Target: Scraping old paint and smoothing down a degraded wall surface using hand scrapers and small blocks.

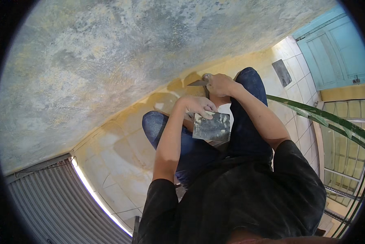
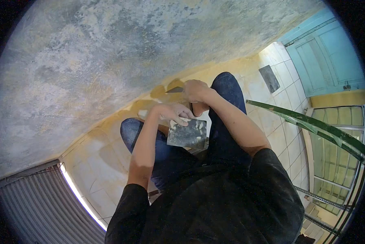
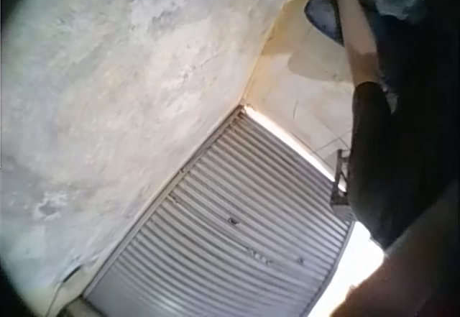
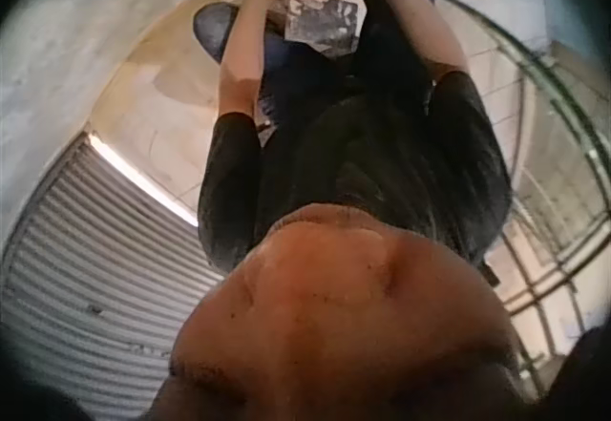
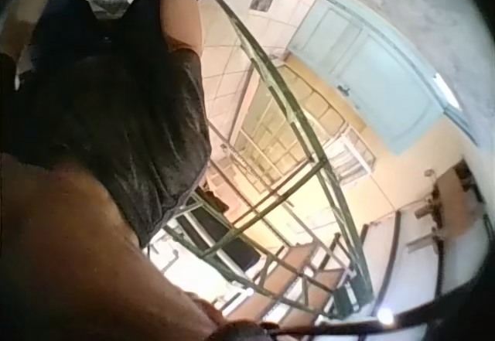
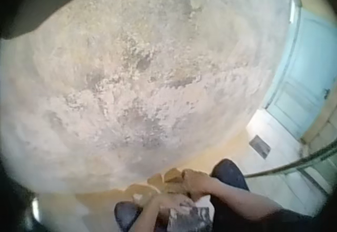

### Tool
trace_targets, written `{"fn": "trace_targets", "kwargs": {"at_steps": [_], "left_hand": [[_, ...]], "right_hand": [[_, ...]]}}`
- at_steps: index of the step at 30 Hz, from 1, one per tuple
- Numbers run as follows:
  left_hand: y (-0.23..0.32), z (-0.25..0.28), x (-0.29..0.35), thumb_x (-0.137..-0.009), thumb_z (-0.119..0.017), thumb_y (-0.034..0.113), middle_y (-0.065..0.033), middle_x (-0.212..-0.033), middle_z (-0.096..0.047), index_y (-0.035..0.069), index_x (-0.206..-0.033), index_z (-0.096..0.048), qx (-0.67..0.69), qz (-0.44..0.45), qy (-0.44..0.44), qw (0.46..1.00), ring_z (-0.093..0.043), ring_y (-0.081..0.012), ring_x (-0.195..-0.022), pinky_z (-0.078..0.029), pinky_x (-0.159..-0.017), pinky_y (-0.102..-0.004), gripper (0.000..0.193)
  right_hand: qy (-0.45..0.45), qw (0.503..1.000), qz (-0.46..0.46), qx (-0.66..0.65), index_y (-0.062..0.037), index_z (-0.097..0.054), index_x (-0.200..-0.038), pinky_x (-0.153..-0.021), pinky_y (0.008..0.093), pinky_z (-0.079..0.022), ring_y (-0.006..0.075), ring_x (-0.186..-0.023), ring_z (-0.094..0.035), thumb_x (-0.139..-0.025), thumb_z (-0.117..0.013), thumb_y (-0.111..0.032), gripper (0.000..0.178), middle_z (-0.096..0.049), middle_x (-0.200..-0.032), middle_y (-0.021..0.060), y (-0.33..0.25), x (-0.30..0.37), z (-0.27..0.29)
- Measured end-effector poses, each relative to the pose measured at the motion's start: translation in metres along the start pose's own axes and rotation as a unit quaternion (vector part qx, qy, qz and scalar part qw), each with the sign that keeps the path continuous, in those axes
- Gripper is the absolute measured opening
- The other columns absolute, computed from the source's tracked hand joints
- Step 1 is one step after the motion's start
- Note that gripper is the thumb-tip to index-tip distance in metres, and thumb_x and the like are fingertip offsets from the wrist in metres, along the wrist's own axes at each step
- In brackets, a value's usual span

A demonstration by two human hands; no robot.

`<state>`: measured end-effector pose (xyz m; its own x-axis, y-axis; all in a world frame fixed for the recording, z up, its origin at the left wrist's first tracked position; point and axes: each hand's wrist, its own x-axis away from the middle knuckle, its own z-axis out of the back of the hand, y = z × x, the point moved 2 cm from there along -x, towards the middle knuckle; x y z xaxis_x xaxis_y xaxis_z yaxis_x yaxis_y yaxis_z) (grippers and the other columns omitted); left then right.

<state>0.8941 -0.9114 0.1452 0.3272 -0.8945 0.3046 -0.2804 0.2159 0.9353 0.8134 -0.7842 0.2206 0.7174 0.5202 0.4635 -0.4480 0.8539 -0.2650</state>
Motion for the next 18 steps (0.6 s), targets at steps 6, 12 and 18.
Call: {"fn": "trace_targets", "kwargs": {"at_steps": [6,12,18], "left_hand": [[-0.005,-0.014,-0.024,-0.092,-0.077,0.027,-0.0081,-0.128,-0.065,0.001,-0.133,-0.06,-0.005,0.038,-0.089,0.995,-0.058,-0.0183,-0.118,-0.046,-0.102,-0.034,0.052],[0.04,-0.058,0.011,-0.098,-0.068,0.032,-0.0105,-0.121,-0.065,0.007,-0.134,-0.061,-0.265,-0.017,0.136,0.955,-0.063,-0.0148,-0.103,-0.052,-0.087,-0.0306,0.045],[0.086,-0.167,0.082,-0.104,-0.062,0.024,0.0005,-0.084,-0.059,0.006,-0.115,-0.064,0.03,0.188,0.439,0.878,-0.056,-0.0099,-0.079,-0.049,-0.071,-0.0285,0.021]], "right_hand": [[0.018,0.997,0.051,-0.053,0.0083,-0.07,-0.092,-0.09,0.0499,-0.054,0.0476,-0.096,-0.068,-0.089,-0.056,-0.022,0.034,-0.069,-0.102,0.0328,0.011,0.005,-0.005],[0.073,0.991,0.016,-0.108,0.0098,-0.069,-0.095,-0.089,0.0506,-0.055,0.0472,-0.097,-0.069,-0.087,-0.057,-0.02,0.033,-0.069,-0.101,0.0337,0.052,0.031,-0.006],[0.091,0.973,-0.025,-0.209,0.0121,-0.066,-0.101,-0.086,0.0505,-0.057,0.0455,-0.096,-0.071,-0.081,-0.057,-0.016,0.035,-0.07,-0.098,0.0337,0.109,0.069,0.008]]}}
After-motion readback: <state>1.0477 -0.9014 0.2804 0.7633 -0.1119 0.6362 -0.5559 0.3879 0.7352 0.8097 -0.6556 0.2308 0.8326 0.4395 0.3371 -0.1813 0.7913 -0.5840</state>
